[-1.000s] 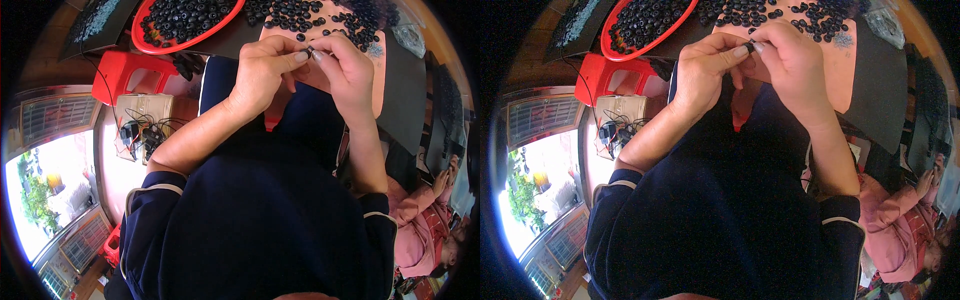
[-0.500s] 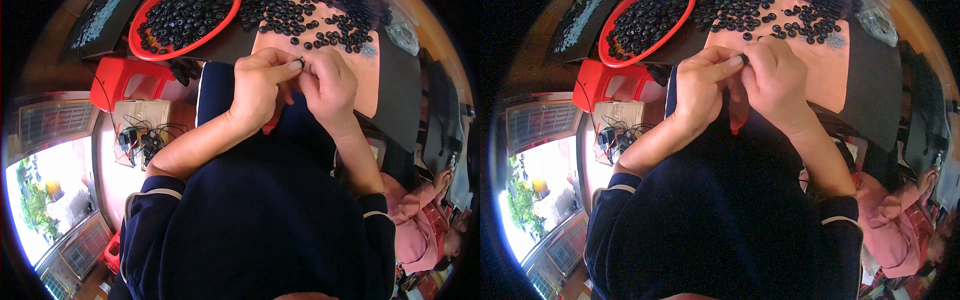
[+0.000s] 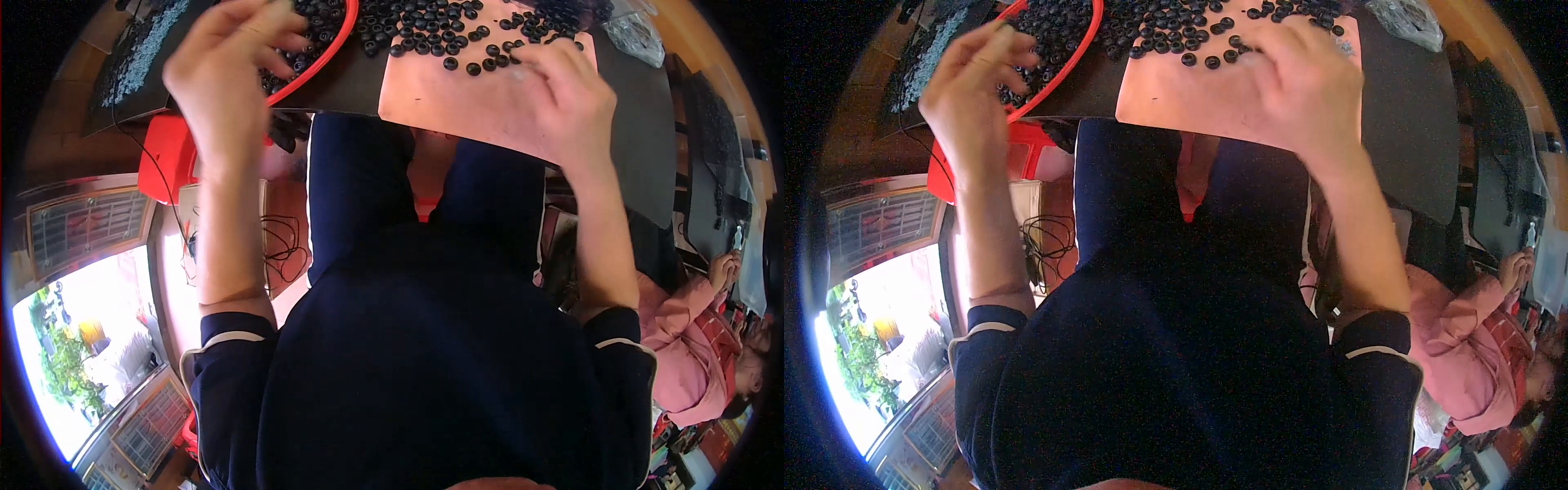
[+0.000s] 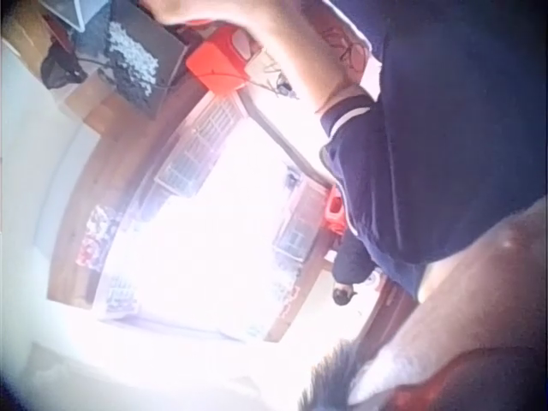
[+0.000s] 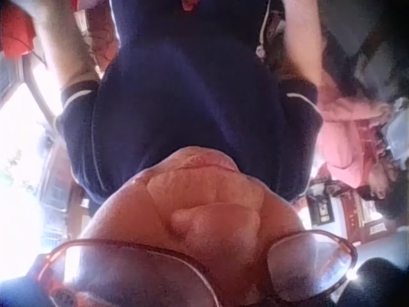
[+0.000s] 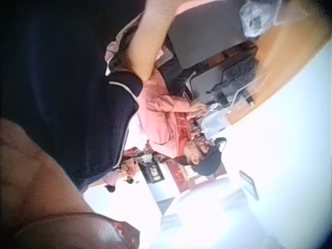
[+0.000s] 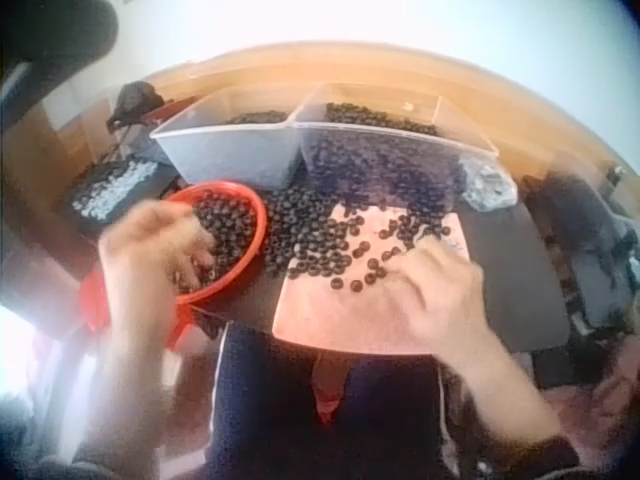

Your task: The person sorts small black buttons by hand on a pink mat at a workstation.

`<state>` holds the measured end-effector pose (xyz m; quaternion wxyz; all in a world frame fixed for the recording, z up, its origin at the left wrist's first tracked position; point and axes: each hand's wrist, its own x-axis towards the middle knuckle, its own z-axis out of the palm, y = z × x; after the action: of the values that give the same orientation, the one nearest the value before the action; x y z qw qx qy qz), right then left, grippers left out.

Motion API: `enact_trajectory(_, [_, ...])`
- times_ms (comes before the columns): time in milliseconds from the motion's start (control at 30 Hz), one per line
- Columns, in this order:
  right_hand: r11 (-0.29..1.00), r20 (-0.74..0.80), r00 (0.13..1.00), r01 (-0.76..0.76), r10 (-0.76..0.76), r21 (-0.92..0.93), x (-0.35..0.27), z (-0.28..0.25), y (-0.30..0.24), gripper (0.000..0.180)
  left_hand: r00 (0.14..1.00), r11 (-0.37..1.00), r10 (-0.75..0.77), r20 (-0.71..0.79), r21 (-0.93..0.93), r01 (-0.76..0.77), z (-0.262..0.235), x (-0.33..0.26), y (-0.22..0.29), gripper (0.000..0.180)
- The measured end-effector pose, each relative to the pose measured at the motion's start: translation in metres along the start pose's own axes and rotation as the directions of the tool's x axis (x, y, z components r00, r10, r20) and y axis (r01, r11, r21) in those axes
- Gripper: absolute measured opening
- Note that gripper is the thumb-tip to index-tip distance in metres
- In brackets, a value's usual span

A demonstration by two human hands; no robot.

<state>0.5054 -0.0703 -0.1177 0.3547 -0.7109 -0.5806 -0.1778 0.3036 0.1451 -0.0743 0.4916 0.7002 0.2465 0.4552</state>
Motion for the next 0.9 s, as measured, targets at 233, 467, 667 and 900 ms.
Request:
enact_trajectory(233, [0.935, 0.170, 0.978, 0.169, -0.120, -0.311, 0.020, 0.005, 0.007, 0.013, 0.903, 0.828, 0.428, -0.021, 0.408, -0.383, 0.019, -0.003, -0.014, 0.023])
enact_trajectory(467, [0.944, 0.165, 0.973, 0.202, -0.163, -0.260, 0.018, 0.009, 0.017, 0.015, 0.905, 0.994, 0.107, 0.412, -0.025, -0.106, 0.065, -0.067, -0.024, 0.009])
enact_trajectory(667, [0.921, 0.131, 0.975, 0.212, -0.178, -0.327, 0.017, 0.018, 0.020, 0.018, 0.826, 0.989, -0.091, 0.557, -0.044, 0.139, 0.086, -0.071, -0.023, 0.009])
enact_trajectory(900, [0.678, 0.099, 0.955, -0.269, 0.279, 0.684, 0.002, 0.010, -0.002, 0.009, 0.807, 0.879, -0.297, 0.511, -0.183, 0.439, 0.096, -0.060, -0.020, 0.014])
